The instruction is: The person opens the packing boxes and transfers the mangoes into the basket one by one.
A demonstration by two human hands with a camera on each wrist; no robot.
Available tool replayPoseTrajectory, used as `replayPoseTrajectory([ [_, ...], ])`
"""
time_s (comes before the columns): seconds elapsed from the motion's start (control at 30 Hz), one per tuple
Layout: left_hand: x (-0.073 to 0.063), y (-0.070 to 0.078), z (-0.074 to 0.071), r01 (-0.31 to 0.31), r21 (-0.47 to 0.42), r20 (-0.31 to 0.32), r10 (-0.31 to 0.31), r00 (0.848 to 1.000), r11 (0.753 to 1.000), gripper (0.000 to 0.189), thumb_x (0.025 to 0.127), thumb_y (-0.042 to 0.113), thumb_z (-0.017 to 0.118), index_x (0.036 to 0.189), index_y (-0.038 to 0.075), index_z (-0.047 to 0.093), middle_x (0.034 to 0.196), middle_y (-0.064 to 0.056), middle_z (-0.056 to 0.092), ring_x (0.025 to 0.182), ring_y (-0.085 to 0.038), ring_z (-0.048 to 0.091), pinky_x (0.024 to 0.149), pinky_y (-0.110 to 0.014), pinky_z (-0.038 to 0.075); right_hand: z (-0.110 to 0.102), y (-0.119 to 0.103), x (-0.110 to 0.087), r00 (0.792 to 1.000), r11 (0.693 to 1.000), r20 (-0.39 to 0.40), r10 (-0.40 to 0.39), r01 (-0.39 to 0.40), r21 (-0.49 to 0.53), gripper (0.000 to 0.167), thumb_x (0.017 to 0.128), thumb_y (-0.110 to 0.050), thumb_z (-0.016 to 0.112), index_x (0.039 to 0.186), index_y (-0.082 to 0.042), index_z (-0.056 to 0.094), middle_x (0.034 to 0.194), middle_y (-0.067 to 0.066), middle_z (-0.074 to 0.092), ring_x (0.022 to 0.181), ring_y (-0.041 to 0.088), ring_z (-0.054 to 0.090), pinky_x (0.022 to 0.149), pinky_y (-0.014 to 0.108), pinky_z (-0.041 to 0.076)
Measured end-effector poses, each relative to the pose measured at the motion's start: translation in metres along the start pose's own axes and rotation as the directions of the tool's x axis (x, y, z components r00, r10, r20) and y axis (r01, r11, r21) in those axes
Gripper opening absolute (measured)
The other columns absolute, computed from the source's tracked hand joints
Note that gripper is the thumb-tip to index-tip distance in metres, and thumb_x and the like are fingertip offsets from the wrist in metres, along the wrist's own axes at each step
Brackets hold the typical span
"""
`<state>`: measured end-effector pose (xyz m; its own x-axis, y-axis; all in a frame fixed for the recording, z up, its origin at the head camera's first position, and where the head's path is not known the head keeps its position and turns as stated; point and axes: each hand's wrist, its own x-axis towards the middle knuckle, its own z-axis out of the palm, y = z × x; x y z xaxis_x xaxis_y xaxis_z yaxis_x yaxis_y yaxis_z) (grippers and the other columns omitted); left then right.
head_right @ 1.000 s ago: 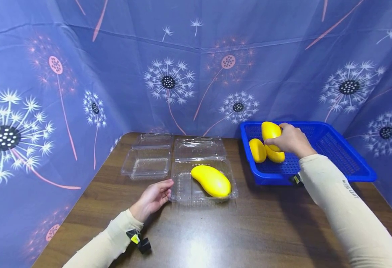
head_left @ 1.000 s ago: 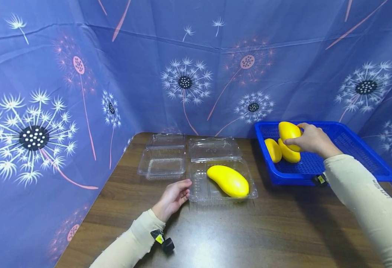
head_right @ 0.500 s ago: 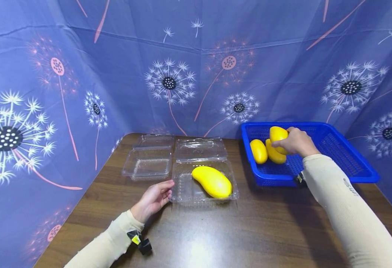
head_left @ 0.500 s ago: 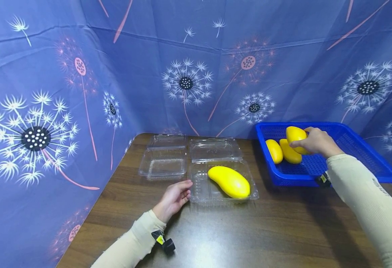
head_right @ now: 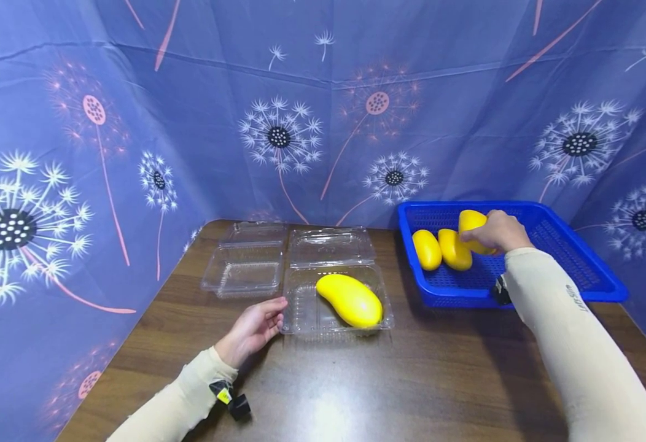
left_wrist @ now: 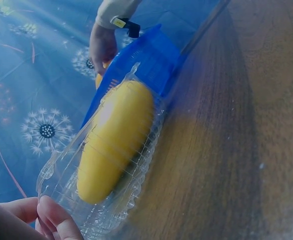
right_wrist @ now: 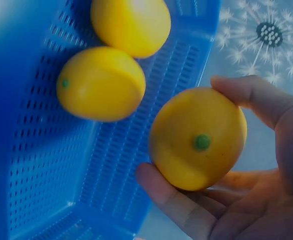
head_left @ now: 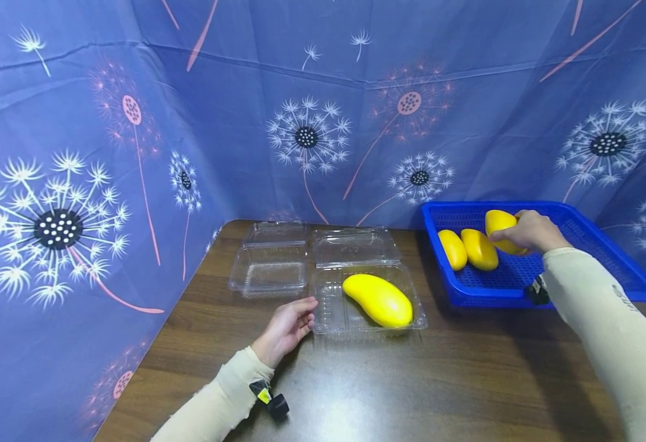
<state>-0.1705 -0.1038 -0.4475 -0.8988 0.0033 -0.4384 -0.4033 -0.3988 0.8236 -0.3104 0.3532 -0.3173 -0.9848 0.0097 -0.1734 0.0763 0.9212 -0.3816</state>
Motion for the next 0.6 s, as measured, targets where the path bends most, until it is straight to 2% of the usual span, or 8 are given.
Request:
replayPoseTrajectory([
  [0.2,-0.001,0.001,0.0,-0.002,-0.003,-0.001,0.002,1.0,1.0,0.046,0.091,0.003,0.059,0.133,-0.009,0.046,0.08,0.007,0.061,0.062,-0.002,0.051,0.06,-0.013,0.047,-0.005,0.005,0.004,0.999,0.999,0.006,0.033,-0.033,0.012,0.089,0.086,-0.042,0.066,0.131,0.024,0.028,0.101,0.036,0.05,0.078,0.037,0.059,0.059,0.037,0.059],
  [0.33,-0.001,0.001,0.0,0.001,-0.004,0.004,-0.001,1.0,1.0,0.045,0.091,0.003,0.059,0.133,-0.009,0.046,0.08,0.007,0.061,0.063,-0.002,0.051,0.06,-0.013,0.047,-0.005,0.008,0.007,0.999,0.999,0.002,0.039,-0.039,-0.012,0.077,0.086,-0.039,0.066,0.119,0.023,0.036,0.091,0.03,0.052,0.074,0.036,0.058,0.058,0.037,0.058],
  [0.47,-0.001,0.001,0.001,0.003,-0.002,0.006,-0.003,1.0,1.0,0.046,0.091,0.003,0.059,0.133,-0.01,0.045,0.08,0.007,0.061,0.062,-0.002,0.051,0.059,-0.013,0.047,-0.006,0.011,0.009,0.997,0.996,0.024,0.072,-0.07,-0.054,0.064,0.087,-0.039,0.065,0.107,0.018,0.044,0.083,0.024,0.053,0.072,0.034,0.057,0.057,0.036,0.056],
  [0.6,-0.001,0.002,0.002,0.002,0.0,0.005,-0.002,1.0,1.0,0.045,0.092,0.003,0.058,0.133,-0.01,0.046,0.08,0.007,0.061,0.062,-0.002,0.051,0.058,-0.013,0.047,-0.007,0.012,0.013,0.994,0.991,0.03,0.108,-0.105,-0.089,0.065,0.086,-0.041,0.064,0.107,0.018,0.045,0.082,0.024,0.053,0.073,0.035,0.056,0.057,0.035,0.053],
])
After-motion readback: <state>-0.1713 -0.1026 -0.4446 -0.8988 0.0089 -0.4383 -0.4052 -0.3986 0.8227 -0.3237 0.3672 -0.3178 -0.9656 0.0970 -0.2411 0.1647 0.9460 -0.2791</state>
